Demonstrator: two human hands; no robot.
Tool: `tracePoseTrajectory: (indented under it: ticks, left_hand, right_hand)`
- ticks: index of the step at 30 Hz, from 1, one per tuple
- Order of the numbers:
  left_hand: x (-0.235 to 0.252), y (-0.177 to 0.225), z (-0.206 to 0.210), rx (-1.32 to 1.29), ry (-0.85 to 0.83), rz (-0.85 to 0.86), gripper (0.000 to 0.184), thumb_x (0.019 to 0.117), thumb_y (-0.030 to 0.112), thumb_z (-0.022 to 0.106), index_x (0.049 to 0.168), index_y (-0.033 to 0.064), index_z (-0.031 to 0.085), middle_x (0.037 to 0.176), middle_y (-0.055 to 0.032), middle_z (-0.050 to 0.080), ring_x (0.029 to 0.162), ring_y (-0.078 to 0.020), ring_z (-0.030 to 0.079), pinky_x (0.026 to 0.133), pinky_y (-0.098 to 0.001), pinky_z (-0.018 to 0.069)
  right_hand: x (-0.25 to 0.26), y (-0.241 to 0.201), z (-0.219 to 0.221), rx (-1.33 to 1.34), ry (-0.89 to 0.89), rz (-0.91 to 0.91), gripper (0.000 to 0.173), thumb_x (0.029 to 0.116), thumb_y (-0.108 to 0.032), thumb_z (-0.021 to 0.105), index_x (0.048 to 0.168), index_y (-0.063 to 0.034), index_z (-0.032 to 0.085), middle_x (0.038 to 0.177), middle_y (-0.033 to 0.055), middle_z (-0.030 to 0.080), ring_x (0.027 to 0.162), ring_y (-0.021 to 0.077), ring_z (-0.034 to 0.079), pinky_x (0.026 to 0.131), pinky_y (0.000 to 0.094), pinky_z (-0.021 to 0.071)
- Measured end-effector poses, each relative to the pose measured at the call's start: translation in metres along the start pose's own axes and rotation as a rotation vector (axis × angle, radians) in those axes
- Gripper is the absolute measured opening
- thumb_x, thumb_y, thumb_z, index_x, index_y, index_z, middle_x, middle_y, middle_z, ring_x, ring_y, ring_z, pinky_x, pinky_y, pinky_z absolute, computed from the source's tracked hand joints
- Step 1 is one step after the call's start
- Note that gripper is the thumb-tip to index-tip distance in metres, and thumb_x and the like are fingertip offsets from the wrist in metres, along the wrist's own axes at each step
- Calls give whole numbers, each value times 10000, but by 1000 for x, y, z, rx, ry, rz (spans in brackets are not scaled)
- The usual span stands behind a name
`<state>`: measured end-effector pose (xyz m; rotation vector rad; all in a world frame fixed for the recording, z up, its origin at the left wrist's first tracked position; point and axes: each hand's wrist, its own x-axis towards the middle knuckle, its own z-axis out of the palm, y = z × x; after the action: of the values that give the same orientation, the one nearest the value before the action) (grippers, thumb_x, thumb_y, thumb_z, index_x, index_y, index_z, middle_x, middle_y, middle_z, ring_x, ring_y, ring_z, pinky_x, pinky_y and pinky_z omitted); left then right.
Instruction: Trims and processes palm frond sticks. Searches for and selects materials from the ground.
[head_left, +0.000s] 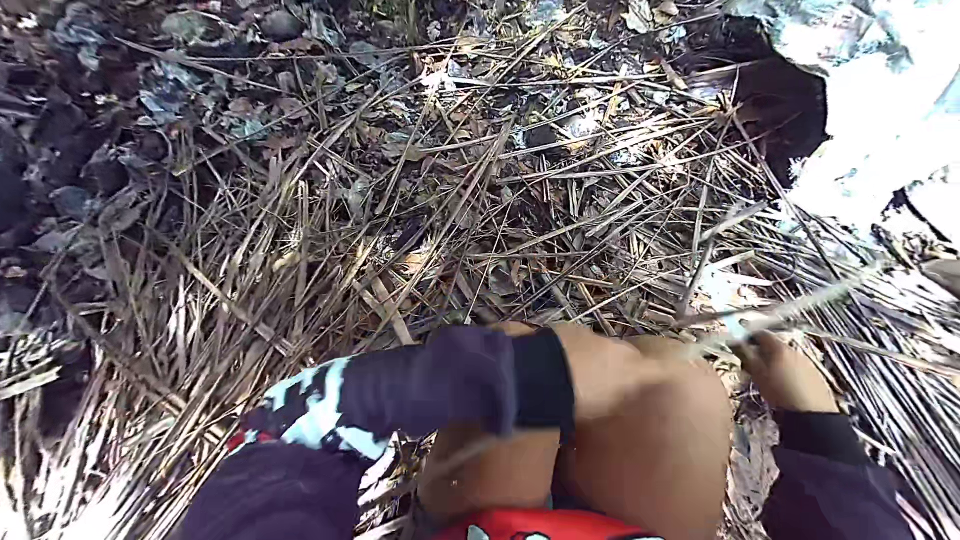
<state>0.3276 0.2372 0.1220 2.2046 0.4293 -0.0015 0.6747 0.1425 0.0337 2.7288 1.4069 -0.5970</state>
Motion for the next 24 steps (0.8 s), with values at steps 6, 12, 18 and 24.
tracePoseTrajectory:
  ticks: [6, 12, 18, 24]
  left_hand:
    - [-9, -188, -55, 197, 339, -572, 597, 1058, 107, 533, 1615, 196, 338, 1103, -277, 718, 1017, -520, 680, 949, -749, 424]
    - [22, -330, 92, -69, 377, -970, 923, 918, 313, 780, 1636, 108, 237, 1459, -383, 469, 1359, -588, 433, 1099, -784, 259]
    - [72, -320, 231, 72, 89, -694, 743, 998, 137, 611, 1611, 411, 291, 1697, -214, 155, 1513, -578, 132, 1061, -869, 111]
    - [21, -310, 182, 94, -72, -707, 782, 1018, -39, 482, 1630, 384, 241, 1559, -303, 401, 1351, -570, 451, 1097, -728, 310]
  right_hand:
    - [-6, 8, 12, 163, 115, 1, 562, 1011, -167, 613, 1502, 38, 433, 1269, 389, 583, 1159, 571, 575, 993, 725, 391]
    - [-8, -60, -16, 566, 409, -279, 555, 1028, -201, 505, 1521, 20, 380, 991, 173, 654, 718, 147, 640, 699, 336, 555]
    - [-32, -110, -38, 550, 502, -573, 595, 1072, -291, 432, 1564, 10, 286, 912, 61, 648, 711, 48, 620, 674, 263, 560]
    - [-40, -117, -22, 535, 438, -642, 597, 1053, -279, 481, 1542, 30, 332, 853, 63, 616, 643, 35, 556, 591, 223, 504]
